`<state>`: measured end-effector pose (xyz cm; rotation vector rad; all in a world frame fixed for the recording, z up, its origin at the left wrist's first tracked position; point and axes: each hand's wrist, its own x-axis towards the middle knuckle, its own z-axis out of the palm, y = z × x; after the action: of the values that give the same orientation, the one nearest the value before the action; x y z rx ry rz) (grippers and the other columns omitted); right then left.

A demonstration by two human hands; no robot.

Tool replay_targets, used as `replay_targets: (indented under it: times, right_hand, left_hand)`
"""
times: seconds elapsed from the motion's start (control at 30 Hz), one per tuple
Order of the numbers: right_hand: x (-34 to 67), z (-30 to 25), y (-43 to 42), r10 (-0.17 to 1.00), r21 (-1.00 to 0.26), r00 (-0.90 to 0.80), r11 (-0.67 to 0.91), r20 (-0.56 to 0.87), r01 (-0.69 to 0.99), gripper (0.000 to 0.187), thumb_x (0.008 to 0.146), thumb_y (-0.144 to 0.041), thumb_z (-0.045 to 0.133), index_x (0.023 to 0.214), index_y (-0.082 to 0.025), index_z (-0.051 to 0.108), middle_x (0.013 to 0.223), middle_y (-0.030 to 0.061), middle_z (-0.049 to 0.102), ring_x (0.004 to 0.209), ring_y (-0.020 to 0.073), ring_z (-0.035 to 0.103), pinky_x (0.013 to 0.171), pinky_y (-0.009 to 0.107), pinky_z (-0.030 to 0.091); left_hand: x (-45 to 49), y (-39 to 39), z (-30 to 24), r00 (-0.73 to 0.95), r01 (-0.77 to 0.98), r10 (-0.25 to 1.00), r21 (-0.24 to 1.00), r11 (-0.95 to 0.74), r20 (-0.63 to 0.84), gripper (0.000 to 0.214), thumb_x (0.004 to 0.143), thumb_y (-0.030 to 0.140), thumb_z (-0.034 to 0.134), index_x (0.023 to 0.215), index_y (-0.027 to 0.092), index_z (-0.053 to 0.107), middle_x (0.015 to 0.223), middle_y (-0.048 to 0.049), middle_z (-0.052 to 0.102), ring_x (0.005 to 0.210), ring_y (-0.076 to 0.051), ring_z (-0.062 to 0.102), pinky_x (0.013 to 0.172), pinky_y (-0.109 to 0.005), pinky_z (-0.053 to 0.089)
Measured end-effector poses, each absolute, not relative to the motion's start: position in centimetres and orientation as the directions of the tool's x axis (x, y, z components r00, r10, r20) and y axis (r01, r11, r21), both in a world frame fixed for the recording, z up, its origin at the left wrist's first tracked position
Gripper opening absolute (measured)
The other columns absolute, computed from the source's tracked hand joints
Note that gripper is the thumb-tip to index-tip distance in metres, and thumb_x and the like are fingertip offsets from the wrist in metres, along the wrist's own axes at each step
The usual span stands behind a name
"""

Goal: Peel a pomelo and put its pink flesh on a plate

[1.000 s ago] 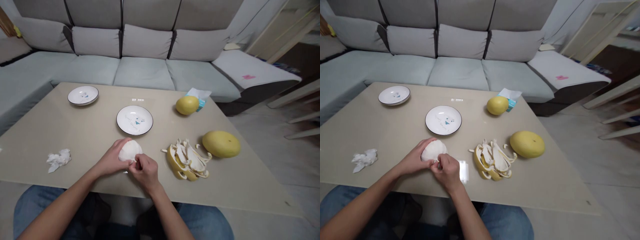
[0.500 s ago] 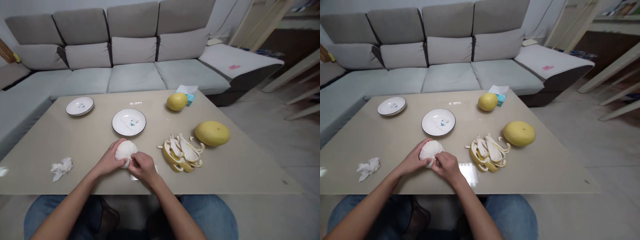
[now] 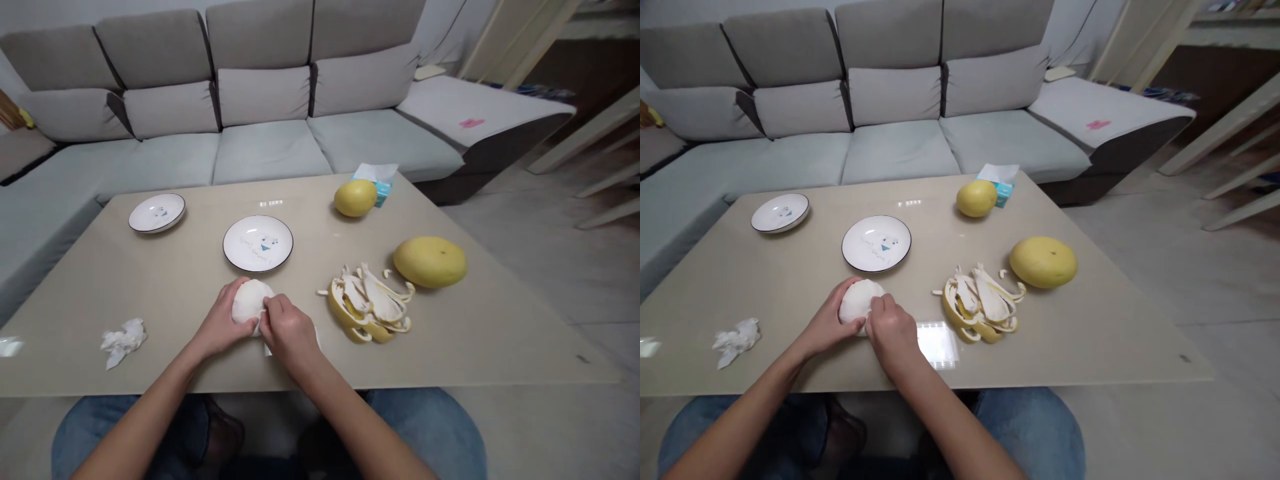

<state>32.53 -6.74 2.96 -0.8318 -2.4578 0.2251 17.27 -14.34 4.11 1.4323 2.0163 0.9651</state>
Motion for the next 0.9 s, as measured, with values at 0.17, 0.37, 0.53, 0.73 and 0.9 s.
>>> replay_targets:
  times: [0.17, 0.37, 0.53, 0.73, 0.9]
  right_hand:
    - [32.7, 1.9, -6.8, 0.619, -0.501, -0.583, 0.780, 0.526, 0.375, 0.011, 0.082, -0.010, 0.051, 0.081, -0.019, 0.056, 0.077, 0.0034, 0.062, 0.065, 0.0166, 0.058, 0.059, 0.026, 0.043]
    - [33.5, 2.7, -7.5, 0.697, -0.728, -0.596, 0.636, 0.400, 0.256, 0.017, 0.085, -0.013, 0.060, 0.101, -0.019, 0.063, 0.091, 0.0046, 0.063, 0.076, 0.0165, 0.060, 0.068, 0.025, 0.047]
    - [33.5, 3.6, -7.2, 0.646, -0.753, -0.692, 0.618, 0.322, 0.227, 0.008, 0.086, -0.012, 0.061, 0.084, -0.020, 0.062, 0.075, -0.0010, 0.057, 0.064, 0.0131, 0.054, 0.059, 0.023, 0.040]
    - [33.4, 3.0, -6.6, 0.554, -0.654, -0.693, 0.740, 0.461, 0.157, 0.019, 0.081, -0.008, 0.056, 0.068, -0.020, 0.052, 0.063, -0.0037, 0.048, 0.056, 0.0116, 0.046, 0.054, 0.023, 0.033]
    - [32.4, 1.5, -6.5, 0.550, -0.604, -0.593, 0.786, 0.588, 0.130, 0.017, 0.073, -0.007, 0.050, 0.066, -0.021, 0.048, 0.059, -0.0048, 0.044, 0.054, 0.0111, 0.042, 0.053, 0.023, 0.031]
  left_hand:
    - [17.6, -14.4, 3.8, -0.369, 0.585, 0.928, 0.788, 0.194, 0.045, 0.073, 0.072, 0.023, 0.067, 0.139, 0.024, 0.038, 0.144, -0.0121, 0.044, 0.135, -0.030, 0.043, 0.114, -0.048, 0.033]
    - [17.3, -14.9, 3.6, -0.370, 0.499, 0.929, 0.844, 0.198, 0.000, 0.074, 0.074, 0.022, 0.064, 0.141, 0.022, 0.033, 0.147, -0.0132, 0.042, 0.134, -0.030, 0.044, 0.112, -0.047, 0.036]
    - [17.2, -14.9, 3.6, -0.390, 0.482, 0.921, 0.851, 0.211, -0.007, 0.069, 0.075, 0.025, 0.064, 0.138, 0.021, 0.037, 0.144, -0.0126, 0.046, 0.131, -0.030, 0.047, 0.110, -0.047, 0.038]
    - [17.3, -14.6, 3.6, -0.381, 0.514, 0.924, 0.838, 0.185, 0.029, 0.067, 0.075, 0.027, 0.066, 0.136, 0.022, 0.040, 0.143, -0.0115, 0.048, 0.131, -0.030, 0.047, 0.111, -0.046, 0.036]
    - [17.0, -14.6, 3.3, -0.373, 0.504, 0.927, 0.847, 0.172, 0.034, 0.066, 0.077, 0.032, 0.066, 0.137, 0.021, 0.040, 0.141, -0.0119, 0.049, 0.128, -0.030, 0.050, 0.108, -0.045, 0.039]
